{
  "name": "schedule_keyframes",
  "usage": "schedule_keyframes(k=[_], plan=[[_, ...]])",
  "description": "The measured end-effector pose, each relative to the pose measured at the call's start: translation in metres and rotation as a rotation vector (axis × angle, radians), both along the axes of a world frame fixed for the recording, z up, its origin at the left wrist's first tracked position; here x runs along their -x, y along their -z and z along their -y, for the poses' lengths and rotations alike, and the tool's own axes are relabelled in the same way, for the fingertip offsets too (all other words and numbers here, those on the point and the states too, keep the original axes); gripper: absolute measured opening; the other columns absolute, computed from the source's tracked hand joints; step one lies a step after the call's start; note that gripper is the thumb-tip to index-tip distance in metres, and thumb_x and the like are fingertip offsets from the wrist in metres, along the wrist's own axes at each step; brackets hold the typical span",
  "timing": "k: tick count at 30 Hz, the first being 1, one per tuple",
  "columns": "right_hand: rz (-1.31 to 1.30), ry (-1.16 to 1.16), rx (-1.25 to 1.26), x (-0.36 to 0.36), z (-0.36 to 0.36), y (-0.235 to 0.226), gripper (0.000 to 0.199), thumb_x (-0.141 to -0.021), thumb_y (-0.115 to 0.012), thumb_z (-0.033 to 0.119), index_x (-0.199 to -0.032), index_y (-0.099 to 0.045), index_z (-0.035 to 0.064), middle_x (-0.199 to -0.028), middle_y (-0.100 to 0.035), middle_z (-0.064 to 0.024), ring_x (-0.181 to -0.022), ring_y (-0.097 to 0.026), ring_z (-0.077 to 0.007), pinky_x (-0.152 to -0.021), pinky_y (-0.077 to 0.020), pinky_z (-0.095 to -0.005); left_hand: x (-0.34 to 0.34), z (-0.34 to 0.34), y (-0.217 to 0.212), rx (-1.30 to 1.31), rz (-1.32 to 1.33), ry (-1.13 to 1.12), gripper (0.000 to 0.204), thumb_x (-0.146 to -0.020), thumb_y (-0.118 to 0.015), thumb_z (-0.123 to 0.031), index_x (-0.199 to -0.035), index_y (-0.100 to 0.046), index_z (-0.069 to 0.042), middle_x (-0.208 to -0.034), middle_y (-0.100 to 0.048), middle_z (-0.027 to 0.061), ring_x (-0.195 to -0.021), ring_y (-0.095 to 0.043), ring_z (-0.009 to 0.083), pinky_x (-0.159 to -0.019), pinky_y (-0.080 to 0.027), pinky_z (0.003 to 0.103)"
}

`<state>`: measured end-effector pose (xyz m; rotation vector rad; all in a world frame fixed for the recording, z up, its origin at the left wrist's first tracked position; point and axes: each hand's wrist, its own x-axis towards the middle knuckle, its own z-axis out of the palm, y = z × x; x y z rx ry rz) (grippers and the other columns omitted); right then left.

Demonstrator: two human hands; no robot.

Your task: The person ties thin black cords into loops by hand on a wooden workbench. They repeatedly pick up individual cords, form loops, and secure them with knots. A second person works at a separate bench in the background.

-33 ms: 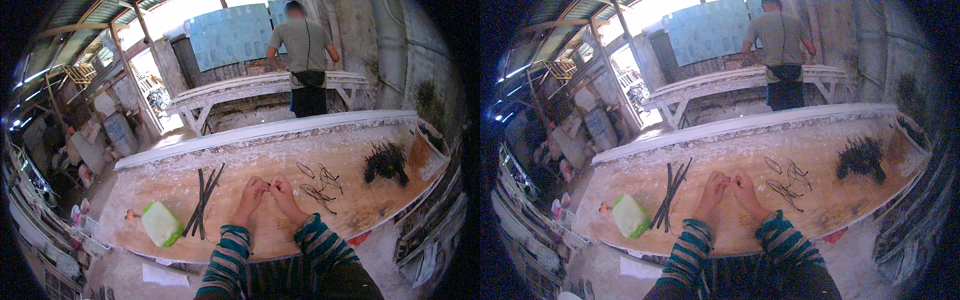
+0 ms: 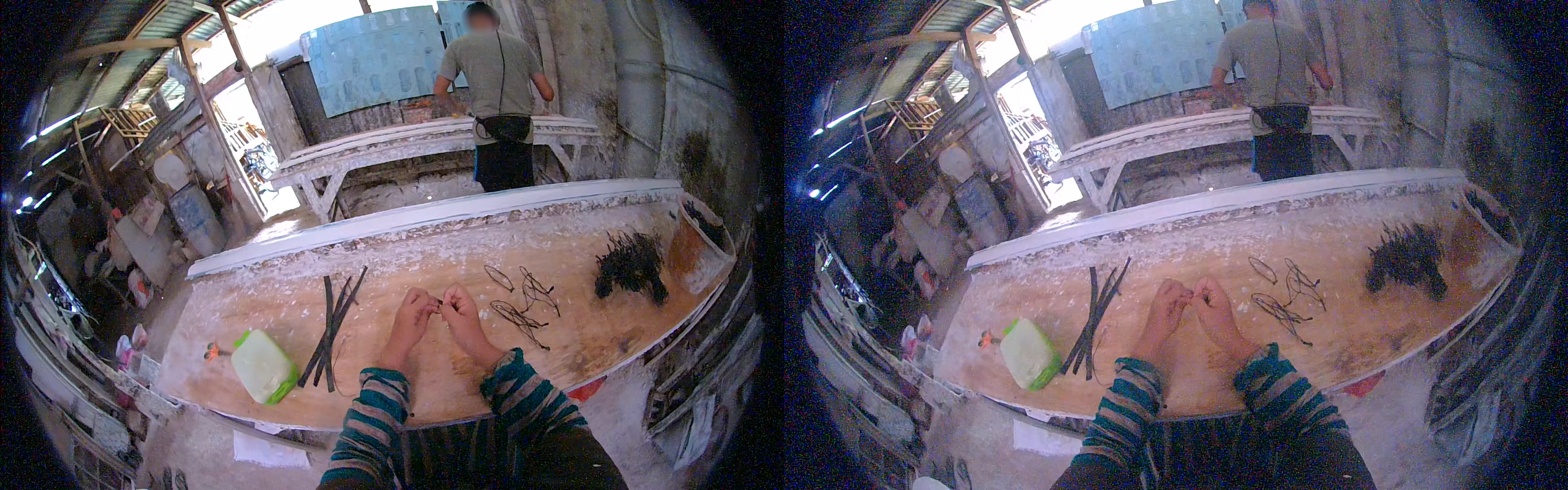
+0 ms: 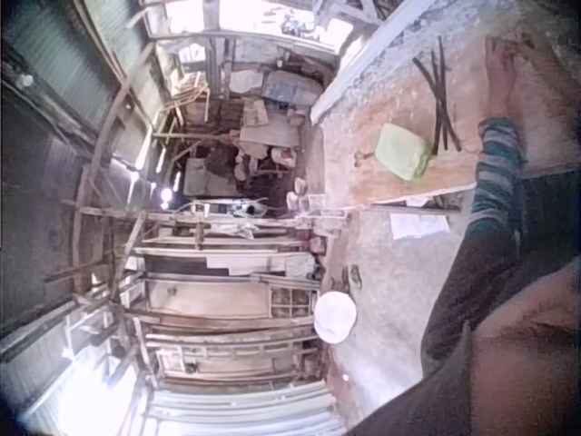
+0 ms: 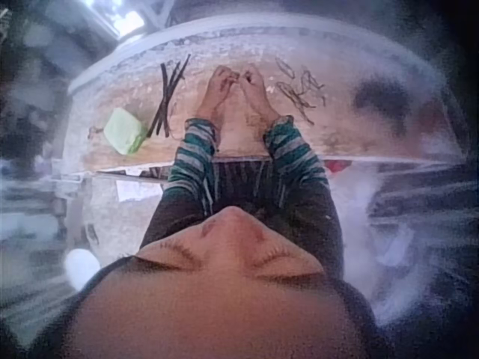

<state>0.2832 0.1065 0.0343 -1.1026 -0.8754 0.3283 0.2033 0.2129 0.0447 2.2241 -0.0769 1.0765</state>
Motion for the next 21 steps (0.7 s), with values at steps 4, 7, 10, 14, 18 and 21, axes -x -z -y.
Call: schedule_keyframes(k=[4, 7, 10, 14, 18, 21], plan=[[-0.05, -0.053, -0.015, 0.001, 0.004, -0.01, 0.012, -0.079, -0.047, 0.0, -0.079, -0.041, 0.0103, -0.065, -0.04, 0.0031, -0.061, -0.041, -0.005, -0.054, -0.0344, -0.02, -0.002, -0.004, 0.001, 0.014, 0.0, 0.031, 0.01, -0.077, -0.054, 0.004, -0.086, -0.056, 0.0, -0.085, -0.049, 0.0111, -0.079, -0.053, 0.0222, -0.065, -0.044, 0.027], [-0.251, -0.14, -0.024, -0.001, 0.008, -0.017, 0.009, -0.08, -0.049, 0.003, -0.08, -0.044, 0.0104, -0.064, -0.04, 0.0031, -0.06, -0.043, -0.006, -0.056, -0.0377, -0.0222, -0.003, -0.005, 0.003, 0.087, -0.017, 0.058, 0.011, -0.077, -0.058, -0.003, -0.089, -0.057, -0.002, -0.086, -0.05, 0.0089, -0.078, -0.053, 0.0195, -0.065, -0.044, 0.026], [-0.542, -0.311, -0.134, -0.013, 0.014, -0.02, 0.004, -0.082, -0.05, 0.008, -0.083, -0.048, 0.0104, -0.062, -0.042, 0.0034, -0.059, -0.045, -0.0072, -0.058, -0.041, -0.025, 0.0, 0.003, -0.001, 0.388, -0.107, 0.052, 0.02, -0.076, -0.064, -0.011, -0.093, -0.057, -0.004, -0.088, -0.051, 0.0062, -0.078, -0.051, 0.017, -0.064, -0.043, 0.025], [-0.868, -0.448, -0.367, -0.023, 0.015, -0.026, 0.006, -0.086, -0.05, 0.014, -0.089, -0.053, 0.0102, -0.061, -0.045, 0.0038, -0.059, -0.047, -0.0079, -0.058, -0.0428, -0.027, 0.003, 0.009, -0.008, 0.314, -0.107, -0.013, 0.03, -0.073, -0.069, -0.016, -0.098, -0.057, -0.006, -0.088, -0.052, 0.0033, -0.075, -0.05, 0.0142, -0.063, -0.042, 0.024], [-0.971, -0.487, -0.428, -0.03, 0.016, -0.025, 0.014, -0.087, -0.051, 0.02, -0.097, -0.054, 0.0098, -0.067, -0.051, 0.0012, -0.063, -0.05, -0.0095, -0.059, -0.0441, -0.0284, -0.002, 0.015, -0.007, 0.294, -0.084, -0.055, 0.025, -0.074, -0.068, -0.014, -0.096, -0.058, -0.006, -0.084, -0.054, 0.0029, -0.073, -0.051, 0.0136, -0.064, -0.043, 0.025], [-0.982, -0.407, -0.38, -0.028, 0.017, -0.026, 0.019, -0.088, -0.051, 0.02, -0.104, -0.052, 0.0092, -0.076, -0.055, -0.0013, -0.067, -0.053, -0.0111, -0.06, -0.0446, -0.0287, -0.005, 0.011, 0.002, 0.324, -0.136, -0.038, 0.018, -0.075, -0.067, -0.011, -0.089, -0.059, -0.006, -0.081, -0.056, 0.0029, -0.072, -0.053, 0.0136, -0.064, -0.044, 0.026]])
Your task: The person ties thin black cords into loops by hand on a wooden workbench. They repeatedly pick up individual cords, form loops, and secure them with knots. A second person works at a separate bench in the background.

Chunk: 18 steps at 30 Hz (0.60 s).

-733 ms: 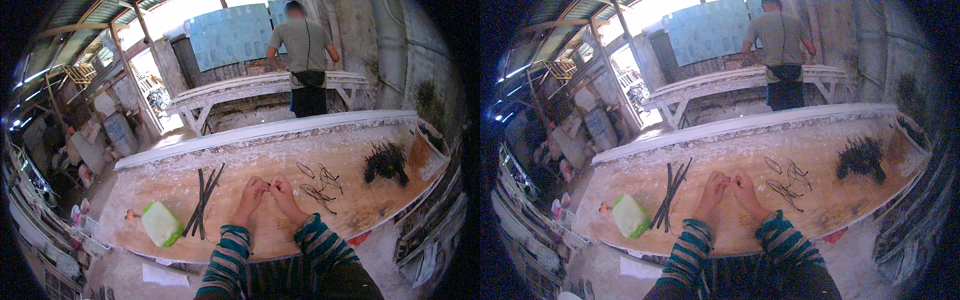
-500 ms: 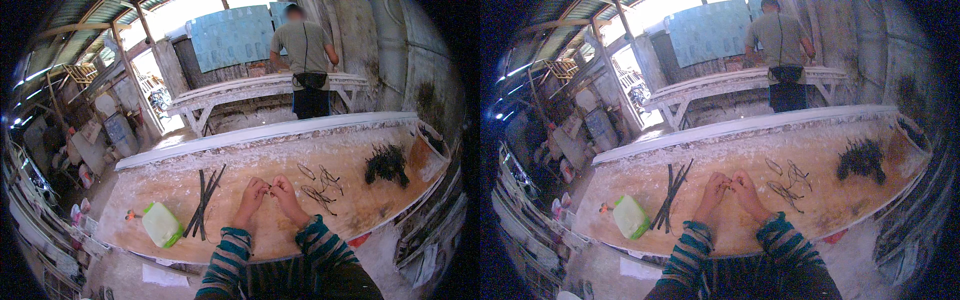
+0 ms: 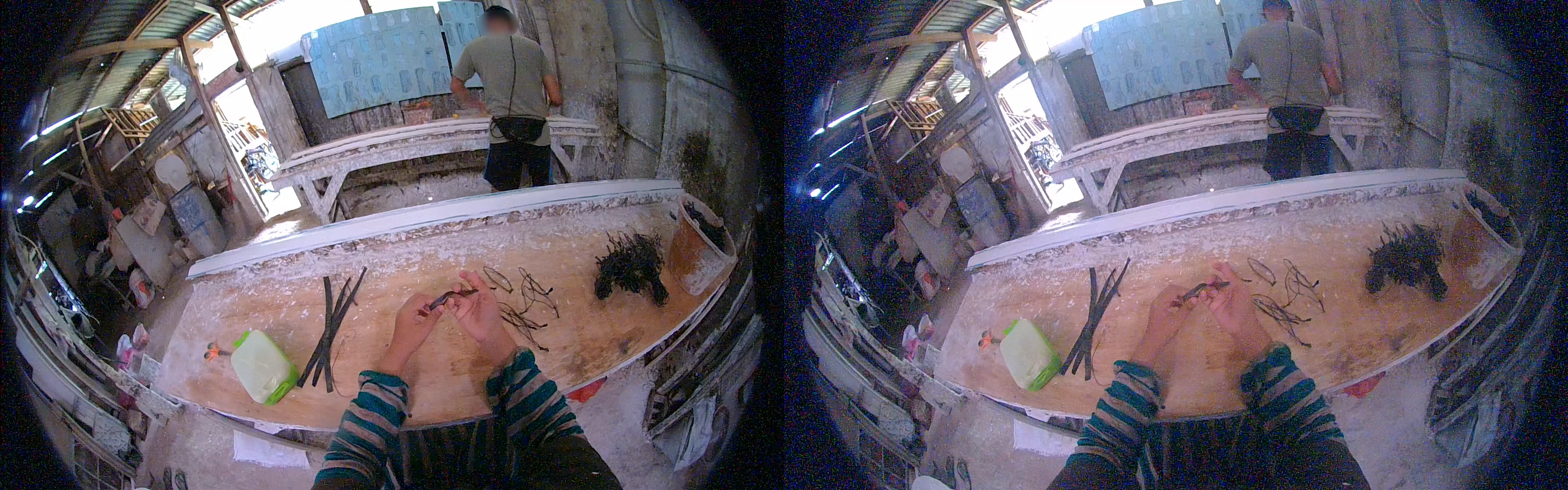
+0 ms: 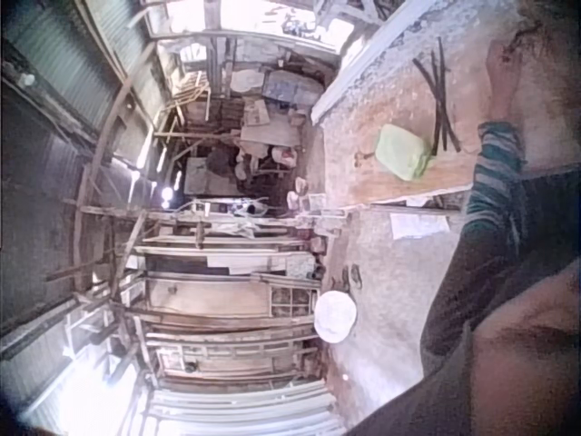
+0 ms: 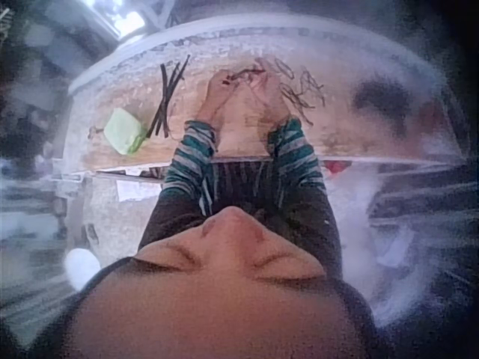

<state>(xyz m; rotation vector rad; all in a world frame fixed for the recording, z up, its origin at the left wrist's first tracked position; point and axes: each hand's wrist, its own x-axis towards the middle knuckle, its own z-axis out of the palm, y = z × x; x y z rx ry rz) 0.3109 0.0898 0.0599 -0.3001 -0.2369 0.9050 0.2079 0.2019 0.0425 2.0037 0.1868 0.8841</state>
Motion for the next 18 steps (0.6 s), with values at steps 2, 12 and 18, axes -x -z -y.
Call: schedule_keyframes(k=[2, 12, 18], plan=[[0.085, 0.001, 0.01, -0.003, -0.004, 0.009, 0.024, -0.087, -0.053, 0.018, -0.109, -0.051, 0.0089, -0.084, -0.057, -0.0026, -0.071, -0.055, -0.0121, -0.06, -0.0446, -0.0281, 0.005, 0.007, -0.01, -0.004, -0.03, 0.014, 0.012, -0.078, -0.063, -0.013, -0.086, -0.059, -0.005, -0.078, -0.055, 0.0029, -0.071, -0.052, 0.0128, -0.063, -0.042, 0.025], [0.678, 0.1, 0.439, 0.003, -0.007, 0.015, 0.026, -0.081, -0.06, 0.012, -0.106, -0.052, 0.0094, -0.077, -0.055, 0.0024, -0.069, -0.052, -0.0061, -0.058, -0.0387, -0.0193, 0.003, 0.003, -0.002, 0.352, 0.05, 0.1, 0.015, -0.083, -0.052, -0.01, -0.075, -0.058, 0.001, -0.072, -0.054, 0.0031, -0.067, -0.051, 0.0109, -0.061, -0.04, 0.023], [0.456, 0.137, 0.359, -0.007, -0.006, 0.015, 0.016, -0.083, -0.058, 0.015, -0.098, -0.056, 0.0116, -0.072, -0.055, 0.0036, -0.067, -0.053, -0.0067, -0.061, -0.0408, -0.021, 0.005, -0.003, -0.007, 0.52, 0.061, 0.06, 0.02, -0.083, -0.051, -0.016, -0.069, -0.057, -0.002, -0.064, -0.054, 0.0017, -0.063, -0.051, 0.0096, -0.06, -0.041, 0.023]])
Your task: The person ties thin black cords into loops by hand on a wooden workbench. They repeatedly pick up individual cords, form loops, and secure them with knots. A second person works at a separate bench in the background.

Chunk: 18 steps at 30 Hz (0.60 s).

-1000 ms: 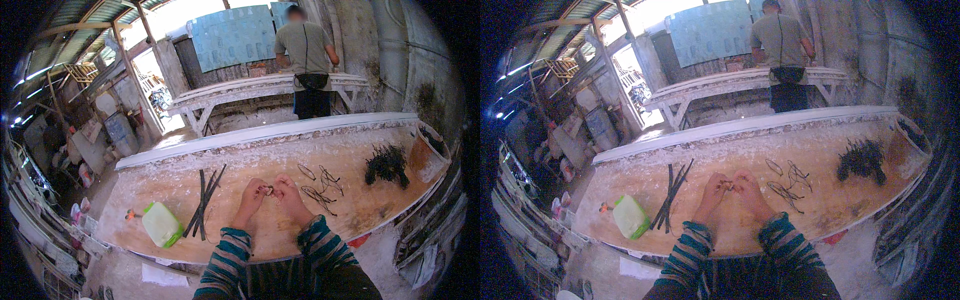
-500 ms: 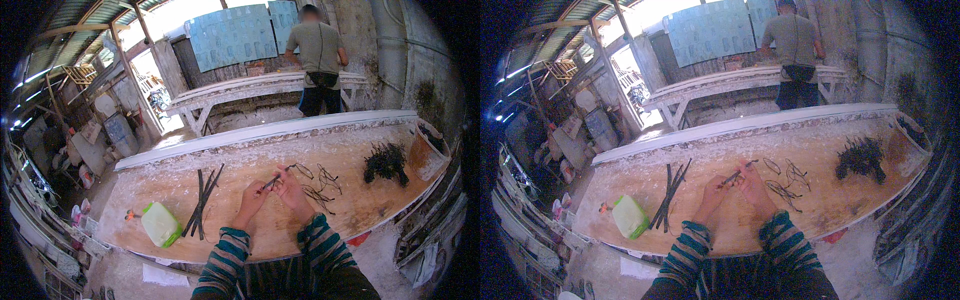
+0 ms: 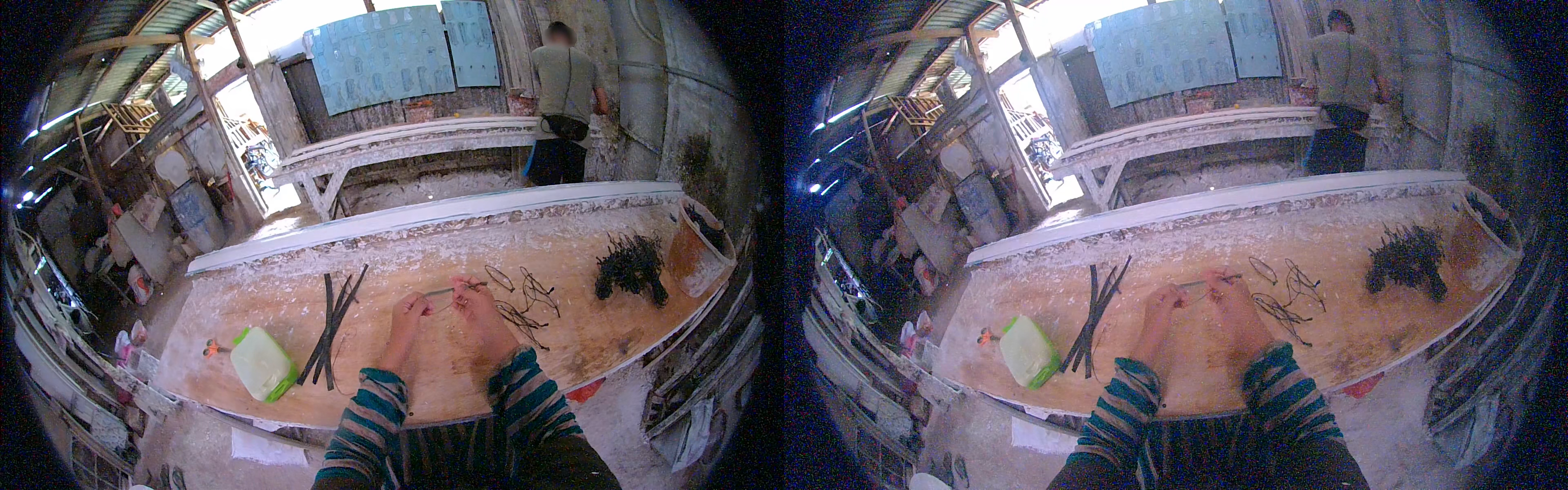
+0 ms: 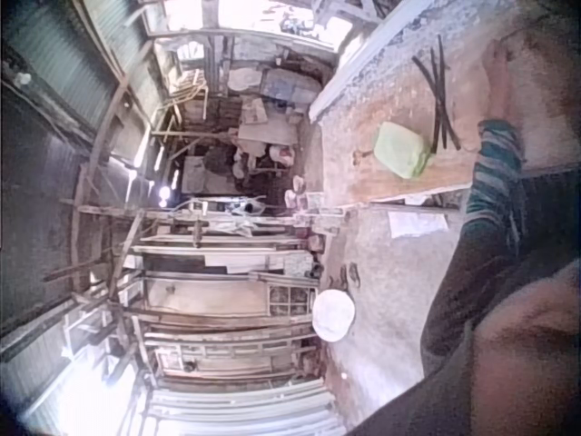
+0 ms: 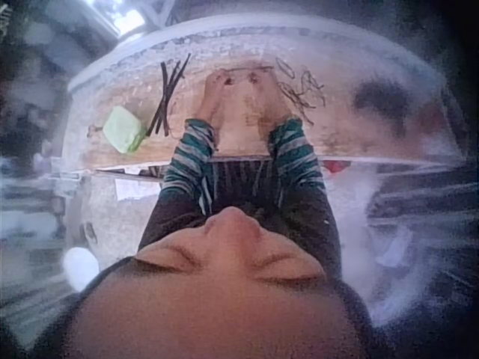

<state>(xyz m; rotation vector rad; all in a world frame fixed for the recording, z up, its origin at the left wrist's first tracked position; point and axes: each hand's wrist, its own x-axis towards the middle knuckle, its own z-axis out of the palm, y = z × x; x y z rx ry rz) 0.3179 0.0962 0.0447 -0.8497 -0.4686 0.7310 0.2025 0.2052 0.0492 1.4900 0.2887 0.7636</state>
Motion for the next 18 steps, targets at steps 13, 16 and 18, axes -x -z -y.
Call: schedule_keyframes(k=[13, 16, 18], plan=[[-0.118, -0.172, -0.402, -0.012, 0.013, -0.014, 0.016, -0.087, -0.05, 0.013, -0.099, -0.058, 0.0058, -0.084, -0.062, -0.0037, -0.079, -0.06, -0.0161, -0.078, -0.0482, -0.0302, -0.005, -0.011, 0.008, 0.117, -0.078, -0.035, 0.018, -0.081, -0.059, -0.017, -0.068, -0.049, -0.01, -0.059, -0.047, -0.0027, -0.053, -0.044, 0.0062, -0.052, -0.036, 0.02], [-0.033, -0.187, -0.404, -0.012, 0.014, -0.014, 0.013, -0.086, -0.052, 0.012, -0.095, -0.058, 0.0044, -0.081, -0.062, -0.0037, -0.077, -0.059, -0.0153, -0.074, -0.0483, -0.0288, -0.004, -0.011, 0.009, 0.136, -0.088, -0.033, 0.02, -0.081, -0.061, -0.019, -0.067, -0.049, -0.011, -0.059, -0.047, -0.0032, -0.053, -0.043, 0.006, -0.051, -0.034, 0.02], [0.125, -0.136, -0.267, -0.013, 0.013, -0.012, 0.01, -0.085, -0.054, 0.01, -0.091, -0.058, 0.0034, -0.078, -0.061, -0.003, -0.074, -0.059, -0.0141, -0.071, -0.0481, -0.0274, -0.003, -0.009, 0.005, 0.155, -0.092, -0.044, 0.02, -0.081, -0.061, -0.02, -0.068, -0.049, -0.011, -0.059, -0.047, -0.0036, -0.053, -0.042, 0.0058, -0.051, -0.034, 0.02]])
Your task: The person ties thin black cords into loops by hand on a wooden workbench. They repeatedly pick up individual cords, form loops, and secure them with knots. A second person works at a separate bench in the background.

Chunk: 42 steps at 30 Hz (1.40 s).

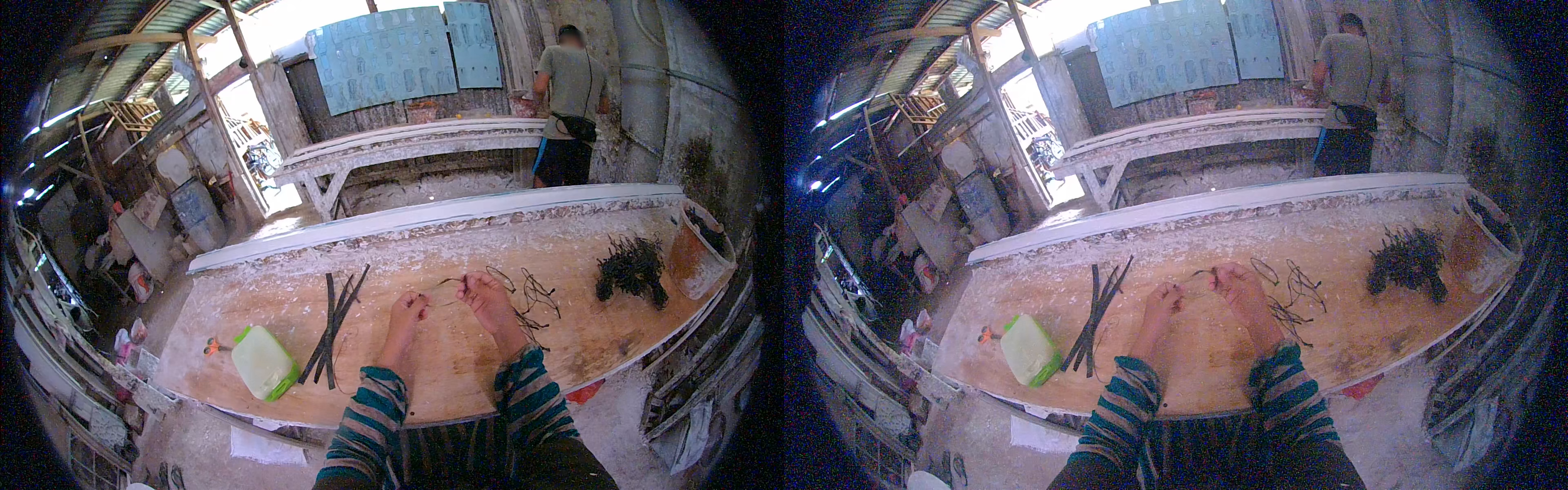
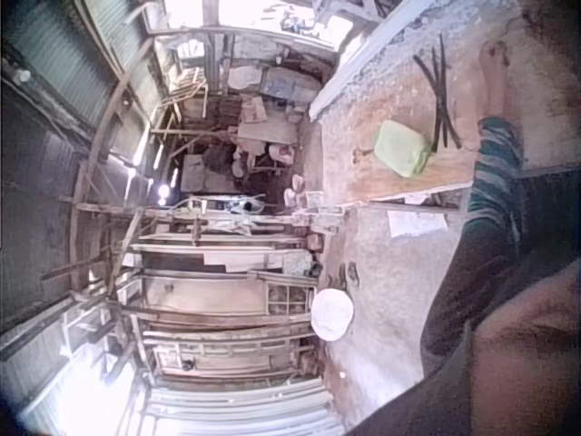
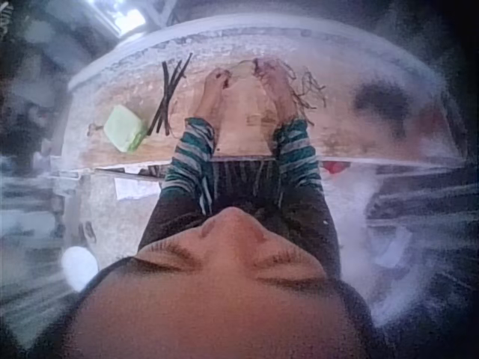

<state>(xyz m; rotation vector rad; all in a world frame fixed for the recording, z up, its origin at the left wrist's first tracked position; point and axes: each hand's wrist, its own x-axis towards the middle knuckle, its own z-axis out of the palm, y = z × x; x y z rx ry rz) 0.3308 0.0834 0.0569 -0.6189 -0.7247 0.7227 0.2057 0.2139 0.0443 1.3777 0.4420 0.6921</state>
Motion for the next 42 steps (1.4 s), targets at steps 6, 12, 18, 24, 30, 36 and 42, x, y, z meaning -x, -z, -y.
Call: schedule_keyframes(k=[6, 12, 18, 24, 30, 36, 42], plan=[[0.61, 0.456, 0.482, 0.003, -0.013, 0.018, 0.013, -0.077, -0.063, 0.005, -0.087, -0.054, 0.0043, -0.068, -0.058, -0.0016, -0.063, -0.055, -0.0104, -0.059, -0.0445, -0.0246, 0.004, 0.004, -0.007, 0.008, -0.01, 0.066, 0.02, -0.08, -0.063, -0.019, -0.068, -0.051, -0.011, -0.06, -0.046, -0.0051, -0.053, -0.041, 0.0053, -0.05, -0.032, 0.02], [0.749, 0.838, 0.711, 0.002, -0.013, 0.022, 0.022, -0.073, -0.064, 0.003, -0.09, -0.05, 0.0082, -0.058, -0.048, 0.0006, -0.055, -0.047, -0.009, -0.05, -0.0381, -0.0244, 0.003, 0.009, 0.0, -0.248, -0.028, 0.381, 0.018, -0.079, -0.064, -0.018, -0.068, -0.054, -0.009, -0.062, -0.046, -0.0071, -0.057, -0.04, 0.0034, -0.052, -0.032, 0.02], [0.535, 0.909, 0.551, -0.021, -0.02, 0.036, 0.014, -0.076, -0.061, 0.005, -0.09, -0.056, 0.0069, -0.056, -0.037, 0.0039, -0.053, -0.039, -0.0073, -0.05, -0.0377, -0.023, 0.006, 0.037, -0.014, -0.281, -0.136, 0.449, 0.015, -0.079, -0.064, -0.016, -0.071, -0.055, -0.006, -0.064, -0.047, -0.007, -0.059, -0.041, 0.0031, -0.053, -0.033, 0.019], [0.546, 0.957, 0.458, -0.022, -0.027, 0.043, 0.005, -0.077, -0.063, 0.009, -0.08, -0.064, 0.0052, -0.064, -0.049, 0.0, -0.062, -0.048, -0.0089, -0.056, -0.0397, -0.0229, -0.001, -0.002, 0.008, -0.31, -0.045, 0.087, 0.009, -0.077, -0.063, -0.011, -0.073, -0.056, -0.007, -0.063, -0.05, -0.0047, -0.056, -0.043, 0.0038, -0.05, -0.033, 0.019], [0.642, 0.638, 0.465, 0.019, -0.022, 0.024, 0.006, -0.074, -0.066, 0.007, -0.076, -0.063, 0.0021, -0.08, -0.056, -0.0035, -0.073, -0.053, -0.0125, -0.063, -0.0413, -0.0245, 0.005, -0.033, 0.011, -0.112, 0.011, -0.309, 0.007, -0.075, -0.063, -0.01, -0.074, -0.057, -0.006, -0.06, -0.051, -0.0023, -0.051, -0.044, 0.0053, -0.046, -0.034, 0.02], [0.676, 0.141, 0.232, 0.06, -0.019, 0.013, 0.01, -0.078, -0.064, 0.009, -0.084, -0.063, 0.0017, -0.092, -0.055, -0.0053, -0.085, -0.054, -0.0151, -0.075, -0.0438, -0.0255, 0.007, -0.053, 0.021, -0.07, -0.002, -0.352, 0.006, -0.076, -0.062, -0.01, -0.077, -0.059, -0.005, -0.061, -0.053, -0.0017, -0.049, -0.043, 0.0054, -0.044, -0.033, 0.02], [0.755, -0.033, 0.221, 0.065, -0.023, 0.024, 0.013, -0.08, -0.061, 0.008, -0.092, -0.061, 0.0016, -0.102, -0.052, -0.0068, -0.091, -0.052, -0.0148, -0.081, -0.0444, -0.0271, 0.014, -0.055, 0.022, -0.057, -0.023, -0.284, 0.005, -0.078, -0.061, -0.009, -0.077, -0.062, -0.004, -0.063, -0.055, -0.0022, -0.05, -0.043, 0.0051, -0.044, -0.033, 0.02]])
